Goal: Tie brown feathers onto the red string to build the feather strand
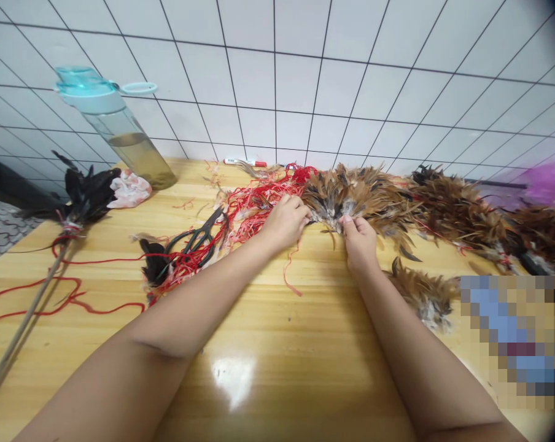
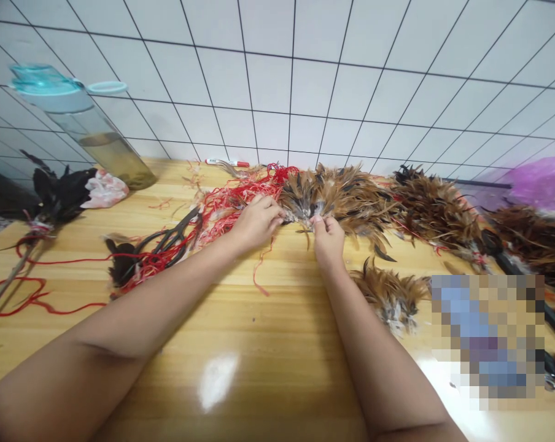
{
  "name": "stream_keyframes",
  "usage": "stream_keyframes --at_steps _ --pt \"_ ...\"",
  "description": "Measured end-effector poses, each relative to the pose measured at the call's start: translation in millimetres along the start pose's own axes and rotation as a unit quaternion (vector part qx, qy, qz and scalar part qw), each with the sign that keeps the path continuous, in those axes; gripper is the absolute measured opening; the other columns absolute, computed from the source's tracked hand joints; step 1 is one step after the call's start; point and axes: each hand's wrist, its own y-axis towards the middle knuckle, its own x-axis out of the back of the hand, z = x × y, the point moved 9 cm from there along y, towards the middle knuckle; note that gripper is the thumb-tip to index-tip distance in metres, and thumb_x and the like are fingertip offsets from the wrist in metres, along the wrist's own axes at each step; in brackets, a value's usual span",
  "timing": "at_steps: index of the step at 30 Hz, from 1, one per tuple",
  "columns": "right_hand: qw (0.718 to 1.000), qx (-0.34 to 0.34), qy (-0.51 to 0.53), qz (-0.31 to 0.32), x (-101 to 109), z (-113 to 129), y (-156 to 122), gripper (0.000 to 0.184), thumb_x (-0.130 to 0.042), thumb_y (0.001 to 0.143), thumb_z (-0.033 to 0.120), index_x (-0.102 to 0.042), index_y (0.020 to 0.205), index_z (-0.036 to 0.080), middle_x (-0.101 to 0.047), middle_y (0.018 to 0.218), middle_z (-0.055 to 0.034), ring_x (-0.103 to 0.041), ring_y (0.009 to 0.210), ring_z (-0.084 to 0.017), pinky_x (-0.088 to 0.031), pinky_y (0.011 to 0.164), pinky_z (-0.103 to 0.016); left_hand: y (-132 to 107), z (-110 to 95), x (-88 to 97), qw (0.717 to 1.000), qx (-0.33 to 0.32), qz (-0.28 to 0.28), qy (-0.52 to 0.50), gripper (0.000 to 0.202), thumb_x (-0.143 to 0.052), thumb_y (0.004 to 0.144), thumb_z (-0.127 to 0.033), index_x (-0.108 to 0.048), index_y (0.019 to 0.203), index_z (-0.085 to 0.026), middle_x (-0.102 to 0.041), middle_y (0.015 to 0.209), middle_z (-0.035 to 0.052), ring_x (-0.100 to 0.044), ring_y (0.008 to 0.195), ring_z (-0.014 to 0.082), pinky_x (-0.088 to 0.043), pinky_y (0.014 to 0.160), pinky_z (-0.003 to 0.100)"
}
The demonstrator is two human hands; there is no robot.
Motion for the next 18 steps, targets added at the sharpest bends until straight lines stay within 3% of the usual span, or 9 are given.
stream_keyframes --at_steps 4,8,12,18 --pt "1.0 -0.009 0.006 -0.001 -2 -3 -4 0.031 -0.056 0.076 0.047 -0.062 0.074 0.017 -0.059 0.066 0.0009 -0.052 0.068 -0.014 -0.041 0.07 -0.028 -2 1 -12.7 0.999 0.015 0.033 0.041 0.021 -0.057 0.086 -0.026 -0.068 0.1 -0.015 -0.061 0.102 0.011 -0.045 0.102 0.0262 -0.041 0.091 0.04" --pt "0.999 0.001 -0.027 0.017 -9 -4 -9 0.031 -0.055 0.077 0.047 -0.063 0.074 0.017 -0.062 0.069 -0.0003 -0.053 0.069 -0.015 -0.041 0.071 -0.029 -2 4 -22.8 0.996 0.019 0.072 0.048 0.019 -0.049 0.09 -0.024 -0.066 0.092 -0.016 -0.062 0.096 0.0106 -0.048 0.098 0.0248 -0.04 0.09 0.039" --pt "0.997 0.024 -0.066 0.035 -11 0 -11 0.032 -0.053 0.078 0.047 -0.062 0.073 0.017 -0.06 0.067 0.0001 -0.052 0.068 -0.015 -0.04 0.07 -0.029 0 1 -22.2 0.996 -0.017 0.081 0.011 0.016 -0.045 0.089 -0.016 -0.061 0.087 -0.018 -0.061 0.089 0.0077 -0.05 0.09 0.0224 -0.039 0.084 0.036" --pt "0.993 0.02 -0.106 0.047 -12 5 -11 0.03 -0.052 0.079 0.044 -0.064 0.075 0.017 -0.062 0.067 -0.0006 -0.051 0.065 -0.015 -0.039 0.067 -0.029 1 -4 -16.4 0.994 -0.007 0.092 -0.064 0.016 -0.041 0.087 -0.01 -0.055 0.089 -0.018 -0.06 0.081 0.0046 -0.052 0.077 0.0185 -0.039 0.069 0.031"
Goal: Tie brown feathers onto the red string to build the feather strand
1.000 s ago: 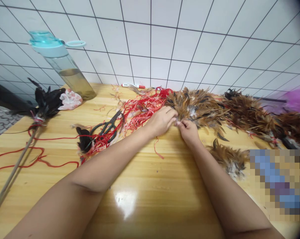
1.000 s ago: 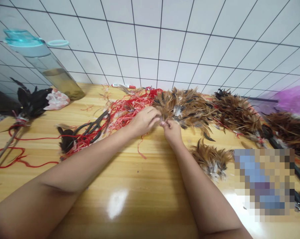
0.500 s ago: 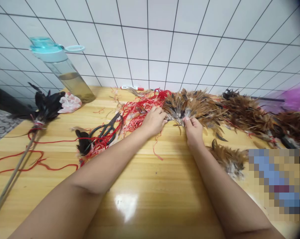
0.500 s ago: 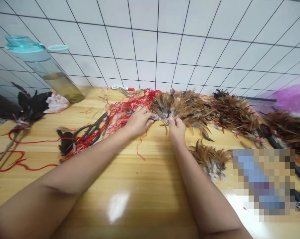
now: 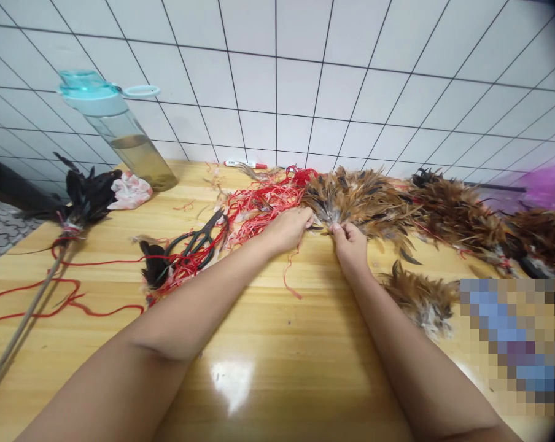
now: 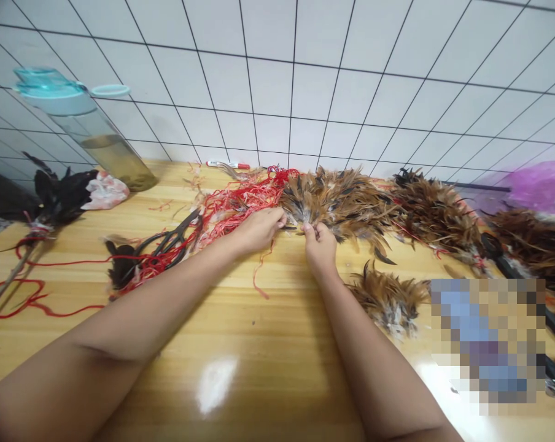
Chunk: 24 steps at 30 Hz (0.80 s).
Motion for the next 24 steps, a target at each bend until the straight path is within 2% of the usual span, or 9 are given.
stream_keyframes --at_steps 7,13,18,24 --pt "0.997 0.033 -0.072 0.012 0 4 2 0.028 -0.052 0.08 0.04 -0.066 0.07 0.018 -0.063 0.066 -0.003 -0.052 0.065 -0.017 -0.04 0.068 -0.03 0 -20 4.9 0.995 -0.091 -0.032 -0.039 0.023 -0.037 0.092 -0.014 -0.06 0.096 -0.016 -0.062 0.094 0.0079 -0.056 0.091 0.0177 -0.045 0.083 0.031" --pt "0.995 0.056 -0.087 0.012 0 8 2 0.026 -0.05 0.08 0.038 -0.063 0.065 0.02 -0.063 0.068 -0.0043 -0.054 0.069 -0.019 -0.04 0.07 -0.032 -1 -21 11.6 0.993 -0.095 -0.055 -0.037 0.024 -0.036 0.094 -0.015 -0.06 0.097 -0.015 -0.062 0.093 0.0085 -0.056 0.09 0.0169 -0.045 0.083 0.029" --pt "0.99 0.083 -0.101 0.047 -9 16 0 0.028 -0.052 0.076 0.036 -0.052 0.053 0.021 -0.055 0.058 -0.0024 -0.049 0.062 -0.018 -0.037 0.063 -0.031 -2 -25 16.0 0.991 -0.107 -0.082 0.002 0.024 -0.037 0.094 -0.017 -0.06 0.096 -0.014 -0.061 0.091 0.0089 -0.054 0.087 0.018 -0.044 0.081 0.029" --pt "0.991 0.078 -0.057 0.096 -20 14 -1 0.024 -0.058 0.074 0.04 -0.06 0.06 0.021 -0.06 0.06 -0.0029 -0.053 0.065 -0.019 -0.04 0.064 -0.031 -3 -27 19.4 0.987 -0.116 -0.105 0.026 0.023 -0.037 0.094 -0.018 -0.059 0.095 -0.014 -0.06 0.092 0.0098 -0.052 0.09 0.0198 -0.043 0.08 0.031"
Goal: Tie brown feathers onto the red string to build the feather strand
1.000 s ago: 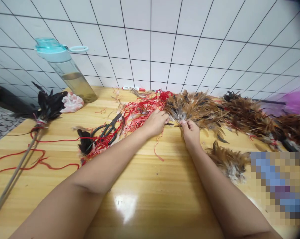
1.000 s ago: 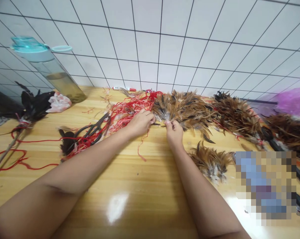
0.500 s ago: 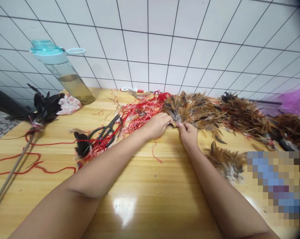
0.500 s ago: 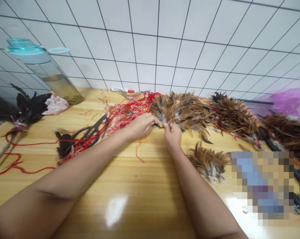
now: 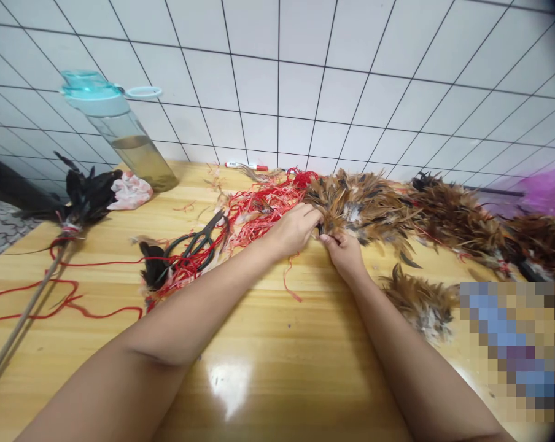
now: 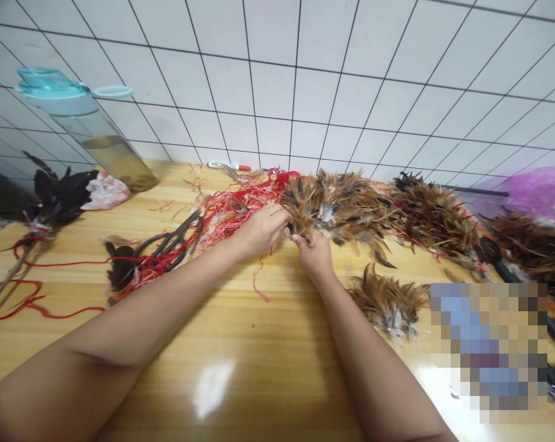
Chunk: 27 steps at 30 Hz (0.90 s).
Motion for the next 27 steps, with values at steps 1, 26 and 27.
stream_keyframes --at_steps 1,26,27 --pt "1.0 -0.003 0.009 0.005 -1 -1 0 0.024 -0.059 0.073 0.042 -0.061 0.061 0.021 -0.061 0.062 -0.0033 -0.053 0.065 -0.019 -0.04 0.064 -0.031 0 -1 0.6 1.0 -0.001 -0.001 -0.001 0.022 -0.037 0.094 -0.019 -0.059 0.095 -0.014 -0.06 0.091 0.0096 -0.052 0.089 0.0198 -0.043 0.08 0.031" --pt "1.0 0.015 0.019 -0.005 1 5 -2 0.025 -0.051 0.081 0.037 -0.065 0.069 0.021 -0.069 0.073 -0.0045 -0.058 0.073 -0.019 -0.044 0.074 -0.032 -2 32 -10.4 0.953 0.199 0.004 -0.229 0.013 -0.057 0.084 -0.02 -0.069 0.082 -0.016 -0.068 0.085 0.0029 -0.062 0.082 0.0138 -0.049 0.079 0.028" --pt "0.999 0.006 0.032 -0.015 3 3 -2 0.026 -0.05 0.081 0.038 -0.065 0.07 0.02 -0.068 0.074 -0.0039 -0.058 0.074 -0.019 -0.044 0.074 -0.032 -4 37 -7.0 0.956 0.204 -0.007 -0.21 0.013 -0.057 0.084 -0.02 -0.069 0.085 -0.017 -0.068 0.086 0.003 -0.061 0.082 0.014 -0.049 0.08 0.029"
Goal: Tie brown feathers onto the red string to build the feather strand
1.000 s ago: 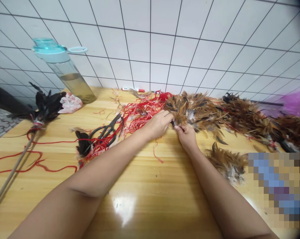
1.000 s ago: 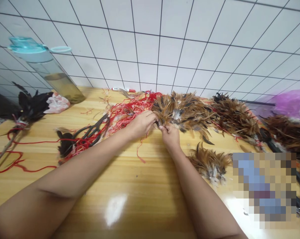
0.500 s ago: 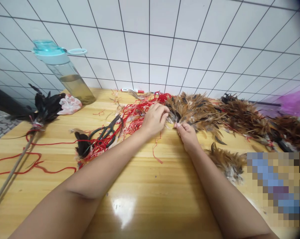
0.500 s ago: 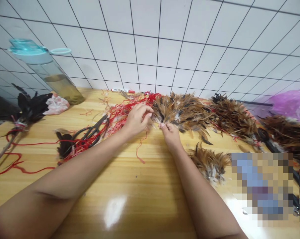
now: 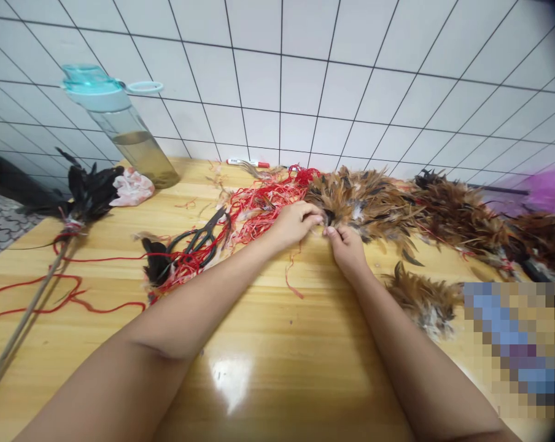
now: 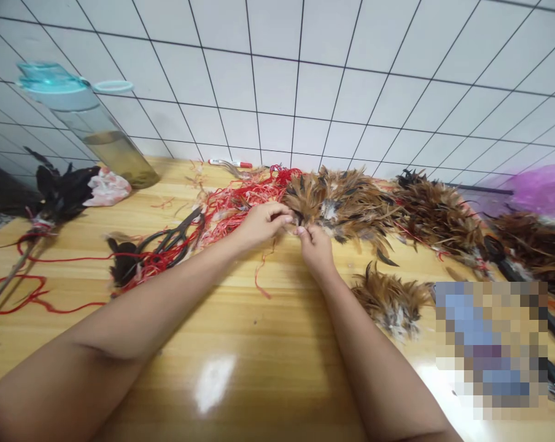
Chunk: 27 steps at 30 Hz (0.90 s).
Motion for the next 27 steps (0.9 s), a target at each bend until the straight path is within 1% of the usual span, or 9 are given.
stream_keyframes --at_steps 3,6,9,11,14,17,21,24,27 --pt "0.998 -0.035 0.036 -0.024 6 -9 1 0.028 -0.049 0.082 0.041 -0.064 0.073 0.019 -0.067 0.074 -0.0025 -0.057 0.073 -0.018 -0.044 0.074 -0.031 0 10 5.3 0.997 -0.01 -0.01 0.071 0.015 -0.057 0.081 -0.016 -0.07 0.087 -0.017 -0.064 0.085 0.0037 -0.059 0.081 0.0147 -0.048 0.08 0.03" --pt "0.997 -0.052 0.041 -0.035 8 -12 0 0.028 -0.05 0.081 0.042 -0.064 0.073 0.019 -0.065 0.072 -0.0022 -0.057 0.073 -0.018 -0.043 0.073 -0.031 -2 15 -7.8 0.99 -0.039 0.032 0.132 0.017 -0.056 0.081 -0.015 -0.071 0.087 -0.017 -0.062 0.088 0.0056 -0.057 0.084 0.0161 -0.047 0.08 0.03" --pt "0.996 -0.065 0.031 -0.045 10 -14 -1 0.028 -0.051 0.08 0.042 -0.063 0.072 0.019 -0.064 0.071 -0.002 -0.056 0.071 -0.018 -0.041 0.071 -0.03 -6 12 -24.5 0.976 -0.078 0.069 0.191 0.017 -0.055 0.084 -0.019 -0.071 0.09 -0.018 -0.061 0.092 0.0076 -0.055 0.089 0.0191 -0.046 0.081 0.032" --pt "0.995 -0.075 0.026 -0.054 12 -15 -1 0.028 -0.05 0.079 0.043 -0.063 0.073 0.019 -0.063 0.069 -0.0018 -0.055 0.069 -0.018 -0.04 0.069 -0.03 -9 7 -31.2 0.965 -0.104 0.075 0.23 0.015 -0.055 0.085 -0.02 -0.069 0.087 -0.018 -0.06 0.091 0.008 -0.052 0.091 0.0208 -0.044 0.081 0.034" --pt "0.995 -0.078 0.017 -0.062 13 -14 -1 0.028 -0.05 0.079 0.043 -0.063 0.073 0.018 -0.063 0.069 -0.0023 -0.054 0.068 -0.018 -0.04 0.068 -0.03 -11 4 -33.1 0.953 -0.112 0.071 0.271 0.015 -0.051 0.087 -0.02 -0.065 0.082 -0.017 -0.058 0.087 0.0086 -0.049 0.089 0.0219 -0.042 0.078 0.035" --pt "0.996 -0.064 -0.011 -0.058 13 -10 -1 0.027 -0.049 0.08 0.04 -0.063 0.071 0.019 -0.062 0.066 -0.0025 -0.054 0.069 -0.018 -0.04 0.068 -0.03 -12 1 -26.9 0.955 -0.103 0.057 0.274 0.015 -0.047 0.087 -0.015 -0.061 0.083 -0.016 -0.057 0.089 0.0095 -0.048 0.09 0.023 -0.041 0.077 0.035" --pt "0.997 -0.042 -0.037 -0.046 12 -4 -1 0.025 -0.049 0.08 0.037 -0.064 0.07 0.019 -0.065 0.069 -0.0034 -0.055 0.07 -0.019 -0.041 0.069 -0.03 -10 -9 -15.2 0.968 -0.092 0.038 0.229 0.015 -0.042 0.087 -0.01 -0.056 0.086 -0.015 -0.058 0.087 0.0077 -0.049 0.086 0.0211 -0.04 0.079 0.035" --pt "0.998 -0.022 -0.047 -0.026 8 -1 0 0.026 -0.048 0.081 0.036 -0.065 0.071 0.019 -0.068 0.074 -0.0051 -0.058 0.073 -0.019 -0.042 0.072 -0.031 -9 -17 -15.6 0.979 -0.103 0.057 0.169 0.015 -0.041 0.09 -0.013 -0.055 0.088 -0.015 -0.059 0.084 0.0054 -0.051 0.08 0.0182 -0.041 0.074 0.031" --pt "0.997 -0.008 -0.072 -0.013 6 0 1 0.025 -0.049 0.08 0.035 -0.061 0.065 0.019 -0.065 0.069 -0.0049 -0.056 0.069 -0.019 -0.041 0.068 -0.031 -9 -22 -18.1 0.978 -0.134 0.06 0.151 0.014 -0.042 0.091 -0.016 -0.056 0.088 -0.016 -0.06 0.086 0.0055 -0.053 0.083 0.0178 -0.041 0.075 0.029"
